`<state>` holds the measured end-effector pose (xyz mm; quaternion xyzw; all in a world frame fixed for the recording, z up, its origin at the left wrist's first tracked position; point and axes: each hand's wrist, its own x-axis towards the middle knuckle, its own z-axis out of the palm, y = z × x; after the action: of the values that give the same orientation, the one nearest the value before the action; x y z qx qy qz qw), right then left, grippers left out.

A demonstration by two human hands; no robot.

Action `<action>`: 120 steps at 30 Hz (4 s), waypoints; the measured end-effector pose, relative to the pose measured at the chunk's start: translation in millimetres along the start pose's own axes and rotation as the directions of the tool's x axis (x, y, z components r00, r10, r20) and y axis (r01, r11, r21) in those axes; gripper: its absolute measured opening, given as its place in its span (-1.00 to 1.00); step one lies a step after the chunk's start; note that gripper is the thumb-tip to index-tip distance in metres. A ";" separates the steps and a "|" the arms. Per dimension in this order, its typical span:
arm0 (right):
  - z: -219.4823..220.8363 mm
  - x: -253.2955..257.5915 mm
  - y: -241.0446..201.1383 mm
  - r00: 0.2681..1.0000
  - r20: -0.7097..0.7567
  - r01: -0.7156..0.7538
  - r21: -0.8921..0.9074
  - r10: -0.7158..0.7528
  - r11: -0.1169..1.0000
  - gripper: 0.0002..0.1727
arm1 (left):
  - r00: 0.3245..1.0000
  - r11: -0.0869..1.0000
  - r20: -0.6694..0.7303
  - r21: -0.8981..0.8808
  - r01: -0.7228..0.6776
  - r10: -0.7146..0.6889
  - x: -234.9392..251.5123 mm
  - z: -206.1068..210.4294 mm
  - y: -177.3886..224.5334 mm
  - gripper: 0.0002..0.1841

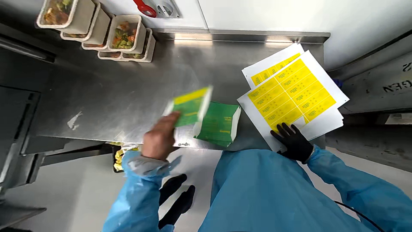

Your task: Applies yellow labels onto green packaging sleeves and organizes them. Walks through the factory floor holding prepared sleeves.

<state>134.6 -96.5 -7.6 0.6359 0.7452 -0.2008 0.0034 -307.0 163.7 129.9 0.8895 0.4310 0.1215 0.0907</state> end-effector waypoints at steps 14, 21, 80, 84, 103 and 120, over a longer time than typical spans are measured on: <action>5.6 -30.9 10.8 0.826 -0.492 0.271 -0.083 -0.276 0.959 -0.74 | 0.861 0.824 -0.004 -0.292 0.486 -0.509 -56.5 69.4 78.8 -0.68; 4.4 -36.1 6.9 0.726 -0.549 0.403 -0.149 -0.415 0.903 -0.57 | 0.610 -0.439 0.767 -0.626 0.645 -0.198 7.8 159.4 273.2 -0.41; -81.8 -0.9 -18.2 0.760 -0.390 -0.149 0.674 0.520 0.723 -0.76 | 0.741 -0.301 0.619 -0.782 0.546 -0.261 32.0 163.3 304.5 -0.78; -82.2 -0.3 -28.5 0.702 -0.426 -0.154 0.692 0.571 0.705 -0.90 | 0.756 -0.278 0.613 -0.786 0.553 -0.231 34.9 162.7 300.7 -0.80; -189.5 -38.1 56.4 0.404 -0.190 -0.511 0.764 0.895 0.393 -0.74 | 0.908 0.909 0.359 -0.266 0.320 -0.215 58.4 131.0 254.2 -0.54; -183.8 1.3 -19.4 0.352 -0.312 -0.418 0.791 0.883 0.446 -0.81 | 0.880 0.908 0.388 -0.407 -0.104 0.275 88.0 175.5 261.9 -0.35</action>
<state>161.9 -41.6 166.7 0.8793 0.2361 -0.1414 -0.3886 -7.6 62.8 44.4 0.8984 0.2777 0.0072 0.3402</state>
